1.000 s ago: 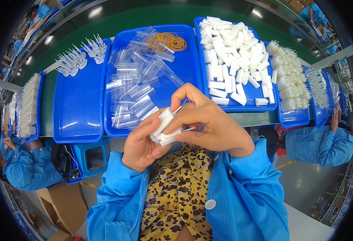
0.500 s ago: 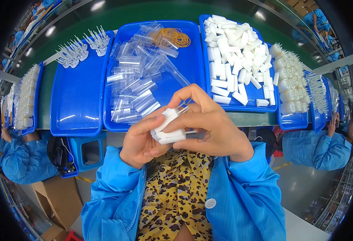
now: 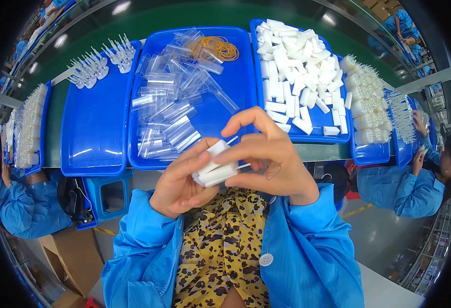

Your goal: The person binds an assembled bundle with a rubber band, then takes multi-pronged plastic stems, pushes white foam pieces onto the prongs, slides clear plastic sleeves over them, and fastens the finished bundles with rubber bands.

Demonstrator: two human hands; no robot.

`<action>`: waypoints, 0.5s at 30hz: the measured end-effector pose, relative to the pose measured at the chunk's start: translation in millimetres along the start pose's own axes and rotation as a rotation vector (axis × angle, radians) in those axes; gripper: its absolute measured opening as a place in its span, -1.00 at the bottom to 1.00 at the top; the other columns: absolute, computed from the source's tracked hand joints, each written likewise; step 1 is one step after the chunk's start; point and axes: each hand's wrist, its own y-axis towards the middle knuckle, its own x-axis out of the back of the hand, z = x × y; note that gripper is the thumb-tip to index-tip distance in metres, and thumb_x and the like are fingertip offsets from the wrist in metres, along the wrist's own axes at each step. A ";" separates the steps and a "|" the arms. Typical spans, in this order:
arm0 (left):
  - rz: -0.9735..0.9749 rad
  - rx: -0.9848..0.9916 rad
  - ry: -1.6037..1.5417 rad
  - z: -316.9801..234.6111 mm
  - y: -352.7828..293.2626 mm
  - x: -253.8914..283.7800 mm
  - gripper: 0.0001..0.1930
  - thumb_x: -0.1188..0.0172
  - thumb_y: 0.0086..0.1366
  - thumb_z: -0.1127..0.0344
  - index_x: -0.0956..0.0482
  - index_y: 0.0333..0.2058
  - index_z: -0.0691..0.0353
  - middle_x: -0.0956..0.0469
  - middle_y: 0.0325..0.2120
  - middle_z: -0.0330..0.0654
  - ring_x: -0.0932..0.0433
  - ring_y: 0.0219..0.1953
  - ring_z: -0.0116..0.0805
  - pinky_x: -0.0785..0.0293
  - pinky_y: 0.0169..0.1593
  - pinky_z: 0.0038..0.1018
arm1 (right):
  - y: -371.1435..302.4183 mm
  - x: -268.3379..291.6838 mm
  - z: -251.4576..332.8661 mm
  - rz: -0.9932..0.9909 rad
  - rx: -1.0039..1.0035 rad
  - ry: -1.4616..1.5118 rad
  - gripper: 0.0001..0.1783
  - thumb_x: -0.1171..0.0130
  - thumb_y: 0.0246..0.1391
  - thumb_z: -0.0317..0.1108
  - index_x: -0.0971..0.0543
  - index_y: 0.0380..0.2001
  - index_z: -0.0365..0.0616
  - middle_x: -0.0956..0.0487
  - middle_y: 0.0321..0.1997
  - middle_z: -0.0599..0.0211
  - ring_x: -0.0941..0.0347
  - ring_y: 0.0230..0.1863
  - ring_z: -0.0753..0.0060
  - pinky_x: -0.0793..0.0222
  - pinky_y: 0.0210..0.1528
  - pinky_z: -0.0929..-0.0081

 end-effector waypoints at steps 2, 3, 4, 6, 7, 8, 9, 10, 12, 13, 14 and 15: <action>-0.001 0.013 -0.018 2.5 0.7 2.2 -0.71 0.12 0.43 0.12 -0.32 0.00 0.13 -0.47 -0.41 -0.17 -0.31 -0.79 -0.52 -0.02 -0.83 -0.69 | -1.9 -2.0 -3.5 0.067 0.122 -0.018 -0.71 -0.41 -0.22 -0.49 -0.67 -0.30 -0.13 -0.38 -0.06 0.23 -0.41 -0.36 0.53 -0.33 -0.30 0.64; 0.035 0.041 -0.070 5.5 2.6 8.7 -0.69 0.15 0.44 0.09 -0.32 0.00 0.13 -0.47 -0.40 -0.17 -0.32 -0.79 -0.51 -0.03 -0.83 -0.69 | -3.5 -3.8 -7.0 0.066 0.120 -0.019 -0.71 -0.41 -0.22 -0.49 -0.67 -0.30 -0.13 -0.38 -0.06 0.23 -0.41 -0.36 0.53 -0.33 -0.30 0.64; 0.070 0.067 -0.121 6.8 3.6 12.4 -0.68 0.18 0.45 0.07 -0.32 0.00 0.13 -0.48 -0.39 -0.16 -0.33 -0.79 -0.50 -0.04 -0.83 -0.68 | -4.5 -6.0 -12.0 0.046 0.149 -0.015 -0.71 -0.41 -0.22 -0.49 -0.67 -0.30 -0.13 -0.39 -0.06 0.23 -0.40 -0.38 0.58 -0.31 -0.35 0.67; 0.052 0.050 -0.123 7.7 3.8 8.8 -0.66 0.21 0.45 0.05 -0.32 0.00 0.13 -0.48 -0.39 -0.16 -0.34 -0.78 -0.49 -0.04 -0.83 -0.68 | -5.8 -7.4 -13.4 0.028 0.178 -0.009 -0.72 -0.41 -0.21 -0.50 -0.67 -0.31 -0.14 -0.39 -0.06 0.24 -0.38 -0.40 0.63 -0.28 -0.40 0.70; 0.037 0.035 -0.125 7.9 4.3 7.5 -0.64 0.23 0.45 0.03 -0.32 0.00 0.13 -0.48 -0.39 -0.16 -0.35 -0.78 -0.48 -0.04 -0.84 -0.67 | -6.4 -6.8 -11.6 0.020 0.130 -0.065 -0.73 -0.41 -0.20 -0.50 -0.67 -0.31 -0.14 -0.39 -0.05 0.25 -0.36 -0.42 0.67 -0.24 -0.45 0.74; 0.036 0.035 -0.126 7.7 4.4 7.8 -0.64 0.23 0.45 0.03 -0.32 0.00 0.13 -0.48 -0.39 -0.16 -0.35 -0.78 -0.48 -0.04 -0.84 -0.67 | -7.1 -6.7 -10.6 0.012 0.083 -0.122 -0.74 -0.41 -0.19 -0.50 -0.66 -0.32 -0.14 -0.39 -0.05 0.25 -0.33 -0.44 0.72 -0.21 -0.50 0.78; 0.030 0.040 -0.116 7.2 4.5 8.4 -0.64 0.26 0.46 0.03 -0.32 0.01 0.11 -0.49 -0.37 -0.14 -0.32 -0.78 -0.47 -0.06 -0.83 -0.66 | -7.8 -9.4 -12.6 0.013 0.082 -0.121 -0.74 -0.41 -0.19 -0.50 -0.66 -0.32 -0.14 -0.39 -0.05 0.25 -0.33 -0.44 0.72 -0.21 -0.50 0.78; 0.025 0.046 -0.105 6.7 5.4 8.7 -0.63 0.29 0.46 0.03 -0.32 0.02 0.10 -0.50 -0.35 -0.12 -0.30 -0.79 -0.47 -0.09 -0.81 -0.66 | -8.0 -14.1 -16.9 -0.046 0.090 -0.117 -0.71 -0.41 -0.19 -0.49 -0.65 -0.29 -0.14 -0.40 -0.06 0.26 -0.32 -0.45 0.74 -0.18 -0.53 0.79; 0.013 0.013 -0.020 7.8 8.5 10.3 -0.62 0.27 0.45 0.01 -0.32 0.02 0.12 -0.49 -0.35 -0.15 -0.31 -0.76 -0.47 -0.09 -0.79 -0.66 | -7.0 -22.0 -21.4 -0.105 0.099 -0.113 -0.69 -0.42 -0.20 -0.48 -0.64 -0.27 -0.13 -0.40 -0.08 0.28 -0.30 -0.46 0.77 -0.15 -0.56 0.81; 0.001 -0.019 0.063 8.5 9.9 10.8 -0.61 0.26 0.45 -0.01 -0.32 0.01 0.13 -0.49 -0.36 -0.17 -0.33 -0.73 -0.47 -0.10 -0.77 -0.66 | -6.1 -25.6 -22.8 -0.164 0.107 -0.076 -0.66 -0.42 -0.20 -0.47 -0.63 -0.24 -0.12 -0.41 -0.11 0.30 -0.28 -0.46 0.77 -0.12 -0.56 0.81; 0.001 -0.018 0.064 8.6 9.9 8.7 -0.61 0.26 0.45 -0.01 -0.32 0.01 0.13 -0.49 -0.36 -0.17 -0.33 -0.73 -0.47 -0.10 -0.77 -0.66 | -5.6 -26.9 -23.4 -0.223 0.115 -0.038 -0.62 -0.42 -0.20 -0.46 -0.62 -0.21 -0.12 -0.41 -0.14 0.32 -0.26 -0.47 0.77 -0.09 -0.57 0.80; -0.033 -0.036 0.098 8.5 8.6 4.3 -0.64 0.21 0.44 0.02 -0.31 0.00 0.13 -0.46 -0.37 -0.20 -0.33 -0.69 -0.49 -0.11 -0.72 -0.66 | -5.5 -25.8 -23.3 -0.225 0.116 -0.040 -0.62 -0.42 -0.20 -0.46 -0.62 -0.21 -0.12 -0.41 -0.14 0.32 -0.26 -0.47 0.77 -0.09 -0.57 0.80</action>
